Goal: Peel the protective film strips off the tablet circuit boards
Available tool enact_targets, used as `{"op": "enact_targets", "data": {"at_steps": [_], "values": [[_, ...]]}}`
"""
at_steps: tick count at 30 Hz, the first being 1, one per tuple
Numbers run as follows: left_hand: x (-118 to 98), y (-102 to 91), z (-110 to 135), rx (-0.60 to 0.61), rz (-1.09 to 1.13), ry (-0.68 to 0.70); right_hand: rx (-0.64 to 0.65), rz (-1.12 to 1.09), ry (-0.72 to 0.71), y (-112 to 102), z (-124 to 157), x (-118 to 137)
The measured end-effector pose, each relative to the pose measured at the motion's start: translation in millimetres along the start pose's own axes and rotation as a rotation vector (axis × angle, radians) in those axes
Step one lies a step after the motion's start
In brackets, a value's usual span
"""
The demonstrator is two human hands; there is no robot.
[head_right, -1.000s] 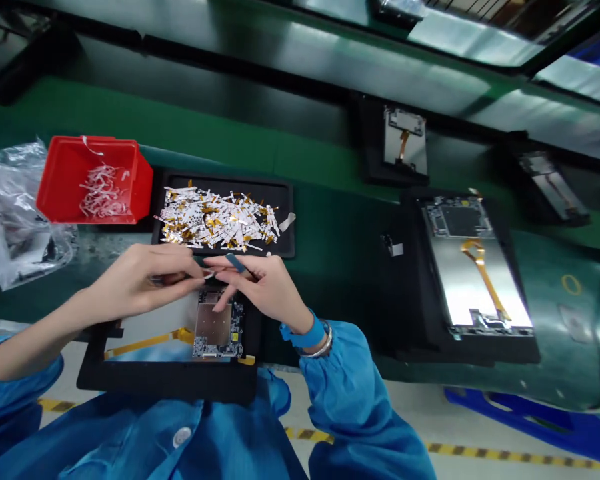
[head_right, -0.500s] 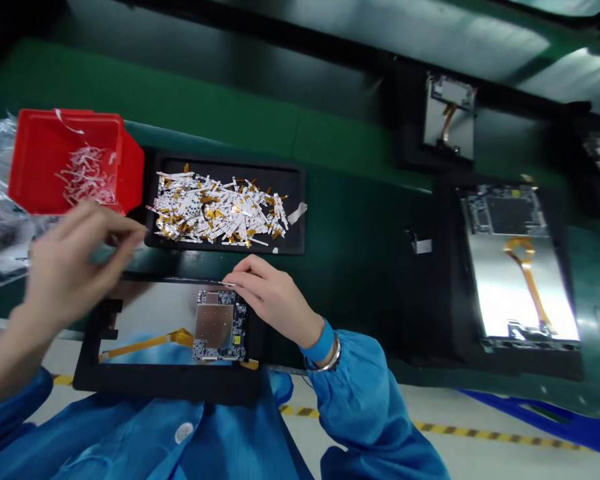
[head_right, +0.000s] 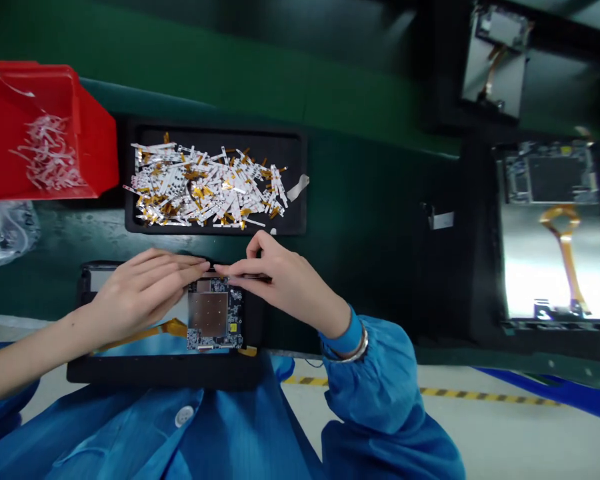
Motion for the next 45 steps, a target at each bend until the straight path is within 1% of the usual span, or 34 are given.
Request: {"op": "enact_targets", "data": {"at_steps": [2,4,6,8,9,10,11,12,14,15,17,22,25,29,32,36,41,43,45], "values": [[-2,1.4,-2,0.016,-0.015,-0.007,-0.012,-0.064,-0.051,-4,3,4],[2,4.5,-5,0.044,0.047,-0.043,-0.104,-0.128,-0.093,-15,9,10],[4,8.6,-9,0.07,0.133,-0.046,-0.273,-0.196,-0.091,-32,18,13],[0,11.1,-11,0.078,0.183,-0.001,-0.467,-0.285,-0.028,-45,27,6],[-1,11.9,-12,0.077,0.191,0.021,-0.541,-0.357,0.023,-47,30,-1],[-2,12.2,-13,0.071,0.194,0.026,-0.579,-0.452,0.076,-45,30,-11],[-1,12.8,-13,0.069,0.2,0.016,-0.575,-0.563,0.12,-38,26,-20],[1,13.4,-13,0.069,0.213,-0.002,-0.531,-0.676,0.146,-28,20,-27],[5,14.8,-13,0.074,0.249,-0.042,-0.404,-0.847,0.15,-9,7,-32],[6,14.8,-12,0.072,0.262,-0.051,-0.359,-0.888,0.14,-3,2,-32],[7,15.0,-12,0.072,0.277,-0.055,-0.332,-0.912,0.129,1,-2,-32],[6,16.1,-13,0.097,0.305,-0.049,-0.354,-0.934,0.113,1,-1,-33],[6,12.5,-13,0.095,0.277,-0.061,-0.374,-0.951,0.126,2,0,-36],[0,5.2,-8,0.076,0.166,-0.043,-0.384,-0.952,0.137,3,1,-38],[-8,7.7,-3,0.102,0.085,0.002,-0.385,-0.934,0.13,2,1,-35],[-13,12.8,0,0.114,0.005,0.029,-0.418,-0.87,0.112,-4,4,-31],[-19,14.3,-2,0.129,-0.106,0.063,-0.449,-0.819,0.014,-7,4,-27],[-24,14.8,-2,0.155,-0.184,0.11,-0.464,-0.802,-0.021,-7,3,-26],[-28,14.4,-3,0.17,-0.28,0.169,-0.512,-0.763,-0.039,-9,5,-24]]}}
Point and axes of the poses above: each hand's wrist, its own z-axis away from the middle knuckle, its own y-axis out of the palm, x = y × z, the point moved 10 cm from there along -z, towards the middle knuckle, and after that the axes turned 12 degrees about x, right-handed, at the moved point
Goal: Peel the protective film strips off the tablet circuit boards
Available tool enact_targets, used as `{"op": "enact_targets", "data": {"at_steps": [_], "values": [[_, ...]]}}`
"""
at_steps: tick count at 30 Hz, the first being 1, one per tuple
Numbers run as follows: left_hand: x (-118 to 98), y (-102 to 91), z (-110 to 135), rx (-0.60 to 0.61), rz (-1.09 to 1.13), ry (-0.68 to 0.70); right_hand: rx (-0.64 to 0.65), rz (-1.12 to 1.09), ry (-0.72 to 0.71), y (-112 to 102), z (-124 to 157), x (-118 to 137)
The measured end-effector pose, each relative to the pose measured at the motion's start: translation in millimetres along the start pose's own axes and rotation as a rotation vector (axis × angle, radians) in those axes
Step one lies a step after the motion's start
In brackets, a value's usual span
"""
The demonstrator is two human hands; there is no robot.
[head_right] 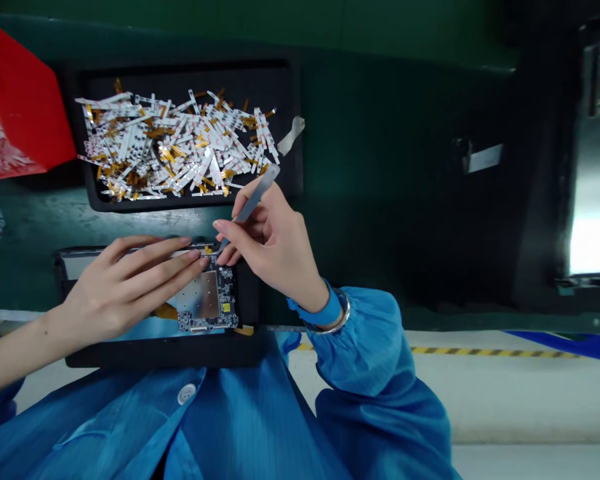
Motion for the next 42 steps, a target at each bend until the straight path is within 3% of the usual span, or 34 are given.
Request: {"op": "enact_targets", "data": {"at_steps": [3,6,8,11,13,15,21,26,30,34,42], "values": [[-4,-3.4,0,0.004,-0.123,0.064,-0.164,0.091,-0.106,-13,17,19],[-9,-5.8,0,0.023,-0.18,0.092,-0.327,0.223,-0.205,-25,60,46],[-13,-7.7,-2,0.032,-0.189,0.062,-0.339,0.405,-0.158,-20,91,55],[-18,-10.1,-6,0.004,-0.067,-0.04,-0.251,0.685,0.069,3,128,39],[-22,-5.2,-11,0.002,0.102,-0.06,-0.267,0.673,0.163,14,147,22],[-27,5.1,-17,0.038,0.267,-0.047,-0.313,0.621,0.168,25,156,11],[-19,24.0,-24,0.129,0.606,-0.066,-0.366,0.683,-0.081,44,153,14],[-12,17.3,-18,0.096,0.765,-0.076,-0.2,0.978,-0.307,65,148,26],[-11,15.7,-16,0.057,0.767,-0.082,-0.102,1.168,-0.416,79,149,29],[-12,17.4,-17,0.055,0.75,-0.092,-0.061,1.265,-0.441,86,147,32],[-13,15.1,-18,0.037,0.708,-0.074,-0.013,1.358,-0.339,91,137,41]]}}
Point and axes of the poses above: each hand's wrist, its own z-axis away from the middle knuckle, its own y-axis out of the palm, x = y × z, the point moved 10 cm from there along -z, towards the middle knuckle, and after that the axes turned 12 degrees about x, right-handed, at the moved point
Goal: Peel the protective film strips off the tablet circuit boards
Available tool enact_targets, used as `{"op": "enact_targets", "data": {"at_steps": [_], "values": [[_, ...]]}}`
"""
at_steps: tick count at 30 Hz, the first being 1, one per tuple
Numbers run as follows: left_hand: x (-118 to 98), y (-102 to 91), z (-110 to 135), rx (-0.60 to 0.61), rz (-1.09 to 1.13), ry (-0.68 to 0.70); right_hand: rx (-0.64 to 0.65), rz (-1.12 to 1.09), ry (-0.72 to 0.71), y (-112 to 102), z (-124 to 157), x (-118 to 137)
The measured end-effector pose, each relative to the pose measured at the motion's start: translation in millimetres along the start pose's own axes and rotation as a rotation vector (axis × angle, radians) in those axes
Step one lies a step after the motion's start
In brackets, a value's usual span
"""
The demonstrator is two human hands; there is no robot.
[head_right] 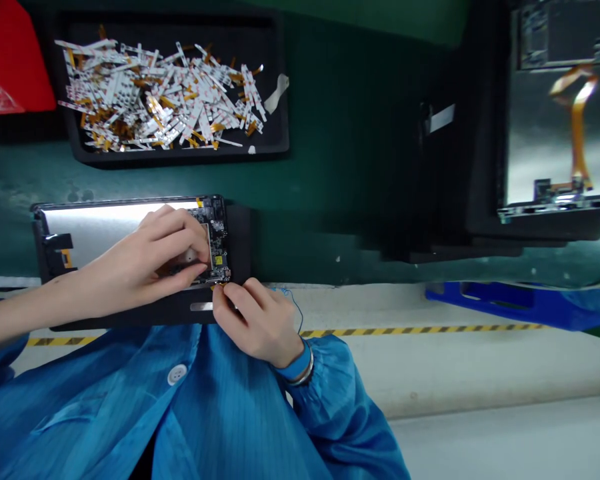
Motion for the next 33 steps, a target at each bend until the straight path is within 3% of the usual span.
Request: {"op": "enact_targets", "data": {"at_steps": [10,20,30,33], "values": [[1,3.8,1,-0.014,-0.028,0.031,0.022,-0.02,0.041,2,-5,-2],[-5,5.3,22,0.12,-0.038,0.221,0.084,-0.398,0.145,14,-3,-23],[1,5.7,24,0.101,-0.002,0.231,0.083,-0.384,0.204,15,-3,-21],[1,4.1,25,0.087,-0.012,0.227,0.067,-0.384,0.159,15,-2,-20]]}}
Point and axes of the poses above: each hand's wrist, its own z-axis away from the middle knuckle, its own y-axis out of the palm, x = y × z, the point moved 10 cm from there along -z, towards the middle knuckle, and after that the axes turned 12 degrees about x, right-handed, at the moved point
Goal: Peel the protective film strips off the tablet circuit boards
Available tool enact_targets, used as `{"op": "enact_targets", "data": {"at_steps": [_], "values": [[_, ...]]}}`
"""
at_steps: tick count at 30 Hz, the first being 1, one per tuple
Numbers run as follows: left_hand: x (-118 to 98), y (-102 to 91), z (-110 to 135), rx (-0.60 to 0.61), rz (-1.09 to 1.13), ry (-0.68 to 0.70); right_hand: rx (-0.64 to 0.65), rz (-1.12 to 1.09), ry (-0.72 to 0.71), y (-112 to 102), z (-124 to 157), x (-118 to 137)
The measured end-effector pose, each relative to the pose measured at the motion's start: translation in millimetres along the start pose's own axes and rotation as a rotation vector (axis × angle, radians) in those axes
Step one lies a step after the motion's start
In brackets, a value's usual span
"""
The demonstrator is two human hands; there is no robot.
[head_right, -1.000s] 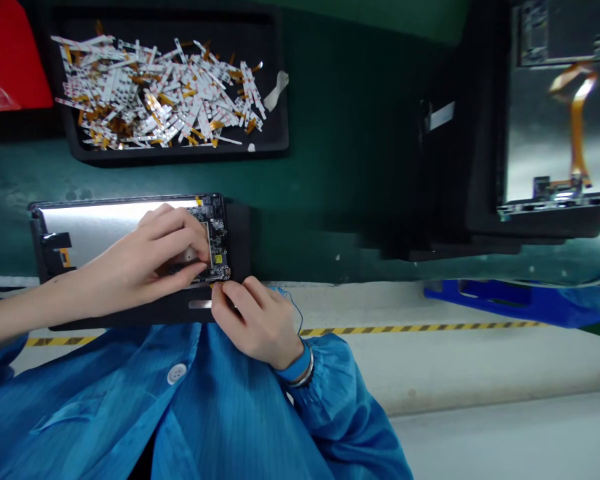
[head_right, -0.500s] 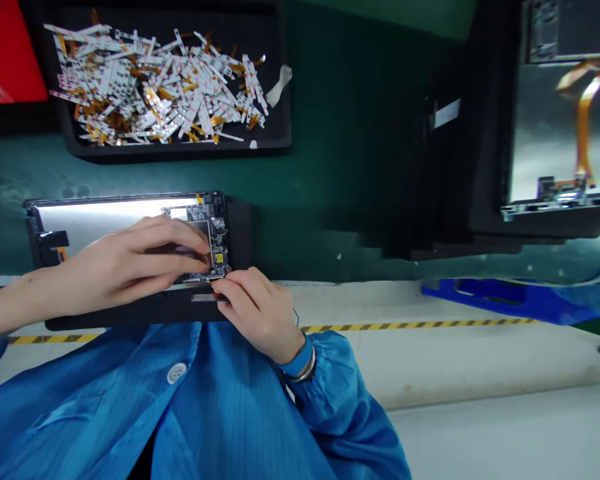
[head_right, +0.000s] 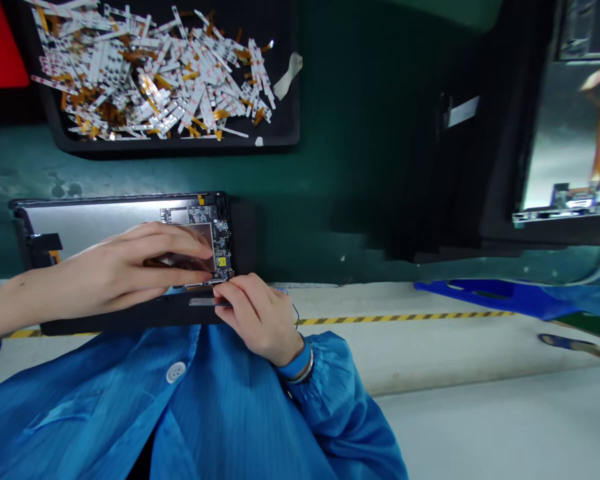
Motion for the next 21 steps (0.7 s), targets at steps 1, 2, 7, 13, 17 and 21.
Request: {"op": "enact_targets", "data": {"at_steps": [1,2,7,13,17,21], "values": [[-0.1,-0.4,-0.1,-0.003,-0.005,0.001,0.004,0.012,-0.029,0.3,-0.1,1.3],[-0.1,-0.4,-0.3,-0.002,-0.011,0.003,0.013,0.024,-0.055,0.6,-0.4,2.3],[-0.1,1.0,-2.0,0.019,-0.024,0.007,0.074,0.07,-0.094,1.7,-3.0,0.8],[2.7,1.1,-1.5,0.024,0.024,-0.02,0.041,0.067,-0.099,1.9,-0.1,0.4],[3.2,1.6,-1.1,0.024,0.022,-0.025,0.029,0.057,-0.068,2.4,1.0,-0.9],[2.0,2.7,-1.3,0.024,-0.013,0.0,0.026,0.052,-0.046,2.7,0.4,-0.3]]}}
Point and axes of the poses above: each hand's wrist, its own z-axis away from the middle knuckle, its own y-axis out of the palm, x = y × z, the point moved 10 cm from there along -z, towards the middle knuckle, and after that the axes turned 12 degrees about x, right-handed, at the moved point
